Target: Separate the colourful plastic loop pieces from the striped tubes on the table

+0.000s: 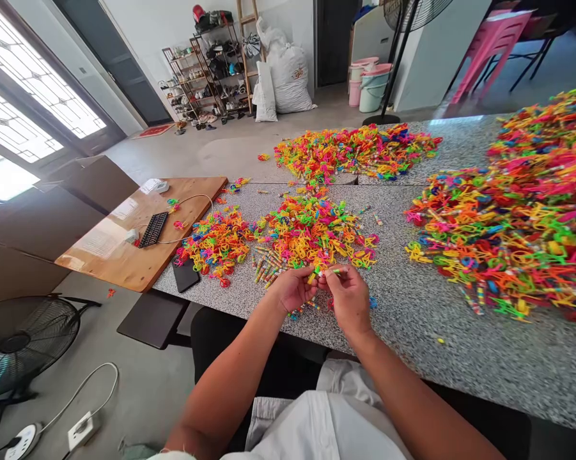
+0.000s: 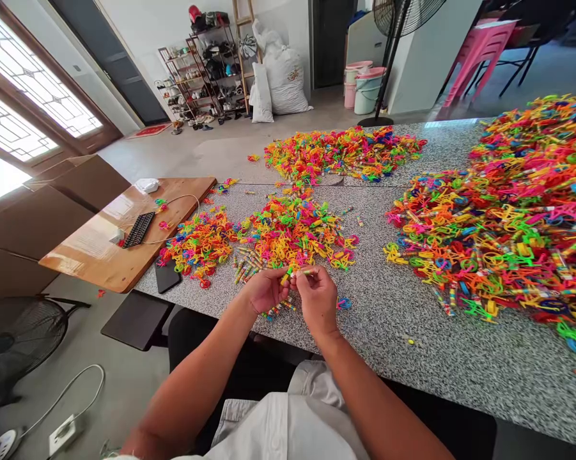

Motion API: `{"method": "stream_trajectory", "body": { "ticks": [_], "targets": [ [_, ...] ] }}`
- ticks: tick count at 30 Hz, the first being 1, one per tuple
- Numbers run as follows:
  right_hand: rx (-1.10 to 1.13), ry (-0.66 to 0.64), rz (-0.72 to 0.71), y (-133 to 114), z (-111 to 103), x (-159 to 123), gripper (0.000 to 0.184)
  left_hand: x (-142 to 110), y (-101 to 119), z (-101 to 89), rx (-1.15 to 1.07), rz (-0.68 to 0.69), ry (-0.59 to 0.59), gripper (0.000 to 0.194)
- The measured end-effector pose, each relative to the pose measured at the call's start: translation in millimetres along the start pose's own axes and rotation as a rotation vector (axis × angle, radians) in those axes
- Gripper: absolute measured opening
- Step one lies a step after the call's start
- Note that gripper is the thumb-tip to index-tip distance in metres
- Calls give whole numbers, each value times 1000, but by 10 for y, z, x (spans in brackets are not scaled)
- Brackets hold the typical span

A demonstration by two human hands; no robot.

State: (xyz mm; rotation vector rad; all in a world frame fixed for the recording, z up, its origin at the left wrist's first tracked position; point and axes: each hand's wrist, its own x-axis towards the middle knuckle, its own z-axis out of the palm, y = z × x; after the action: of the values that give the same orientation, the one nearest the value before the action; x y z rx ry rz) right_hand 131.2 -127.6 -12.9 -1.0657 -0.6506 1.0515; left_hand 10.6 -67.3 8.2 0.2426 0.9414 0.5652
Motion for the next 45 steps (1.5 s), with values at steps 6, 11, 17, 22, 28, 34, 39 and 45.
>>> {"method": "stream_trajectory", "body": {
  "ticks": [6, 11, 17, 22, 28, 34, 39, 45],
  "targets": [
    [47, -30, 29, -55, -20, 28, 22, -19, 28, -25, 18, -13, -20, 19],
    [192, -48, 272, -139, -55, 130, 25, -9, -37, -72, 5, 95, -49, 16],
    [190, -66, 213, -138, -88, 85, 23, 21, -91, -15, -41, 185, -10, 14],
    [-125, -189, 8, -107, -131, -6, 20, 34, -68, 33, -10, 212, 175, 10],
    [-319, -140, 55, -150, -326, 242, 19, -44, -59, 45, 94, 547, 212, 22],
    [-650, -105, -264, -340, -471, 405, 13, -32, -90, -92, 419, 756, 199, 33],
    [-650, -73, -275, -467, -455, 406, 15, -106, -64, -146, 676, 906, 272, 41],
    [-159, -308, 199, -530, -303, 357, 23, -348, 4, -49, 607, 636, -63, 65]
  ]
}}
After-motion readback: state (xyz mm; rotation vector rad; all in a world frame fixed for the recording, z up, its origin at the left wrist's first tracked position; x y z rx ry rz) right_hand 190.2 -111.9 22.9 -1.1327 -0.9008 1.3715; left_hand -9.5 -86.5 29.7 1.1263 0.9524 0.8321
